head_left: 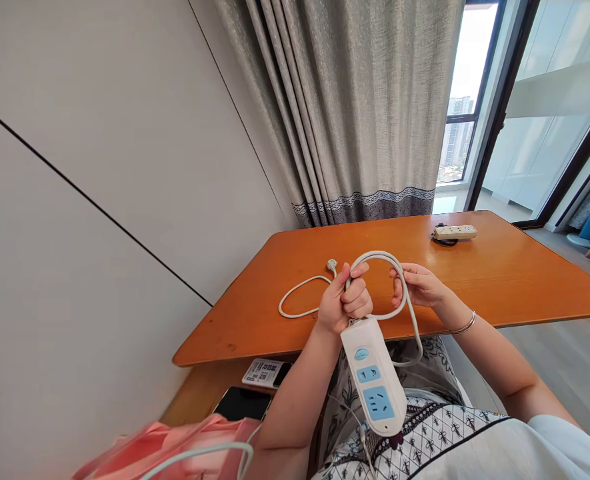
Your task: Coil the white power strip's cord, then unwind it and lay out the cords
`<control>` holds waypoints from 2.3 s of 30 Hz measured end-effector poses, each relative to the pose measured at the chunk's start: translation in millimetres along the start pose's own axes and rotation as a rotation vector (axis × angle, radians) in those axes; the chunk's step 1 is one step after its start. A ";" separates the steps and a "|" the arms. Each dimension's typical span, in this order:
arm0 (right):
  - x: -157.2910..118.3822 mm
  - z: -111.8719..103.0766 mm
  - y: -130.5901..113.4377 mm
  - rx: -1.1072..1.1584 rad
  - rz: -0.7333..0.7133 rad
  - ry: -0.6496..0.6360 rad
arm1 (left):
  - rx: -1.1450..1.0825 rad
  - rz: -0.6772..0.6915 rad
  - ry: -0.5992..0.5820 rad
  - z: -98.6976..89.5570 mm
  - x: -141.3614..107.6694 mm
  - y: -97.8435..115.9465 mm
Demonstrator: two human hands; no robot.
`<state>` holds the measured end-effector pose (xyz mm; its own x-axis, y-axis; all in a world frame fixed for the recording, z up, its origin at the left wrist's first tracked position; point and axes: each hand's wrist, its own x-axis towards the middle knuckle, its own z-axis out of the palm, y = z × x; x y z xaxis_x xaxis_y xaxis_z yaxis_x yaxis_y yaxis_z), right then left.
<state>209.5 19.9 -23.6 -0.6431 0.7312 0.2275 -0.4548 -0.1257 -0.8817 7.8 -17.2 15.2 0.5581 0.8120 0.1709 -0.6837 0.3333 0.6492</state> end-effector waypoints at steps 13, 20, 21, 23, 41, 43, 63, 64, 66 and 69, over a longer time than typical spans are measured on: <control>-4.6 17.7 39.0 -0.173 -0.137 0.157 | 0.049 0.325 0.110 4.8 2.1 22.9; -12.4 13.7 31.8 -1.018 -0.243 0.253 | 0.034 0.394 0.099 5.2 3.7 22.4; -13.1 14.1 30.1 -1.093 -0.224 0.229 | 0.036 0.393 0.104 5.0 4.0 22.1; -13.9 15.6 27.9 -1.205 -0.175 0.189 | 0.039 0.392 0.112 3.8 4.6 21.4; -34.6 3.6 16.2 -1.775 -0.157 0.142 | 0.234 0.441 0.115 -0.1 8.0 8.3; -31.4 9.5 -1.1 -1.857 -0.209 0.115 | 0.378 0.412 0.059 -0.9 7.7 1.9; -42.5 71.9 -42.9 -1.244 -0.227 -0.085 | 0.925 0.423 0.053 -5.8 2.0 -6.5; -41.5 68.4 -42.4 -1.308 -0.270 -0.041 | 0.937 0.429 0.058 -7.9 2.4 -7.5; -38.3 59.9 -40.7 -1.445 -0.397 0.088 | 0.939 0.431 0.073 -10.4 3.3 -9.5; -30.8 46.2 -40.6 -1.570 -0.590 0.237 | 0.860 0.336 0.049 -9.0 4.2 -11.3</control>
<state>219.3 -28.6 24.3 -0.4557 0.5274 0.7170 0.5176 0.8124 -0.2686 13.7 -13.3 1.9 0.3598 0.8276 0.4309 -0.2110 -0.3777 0.9016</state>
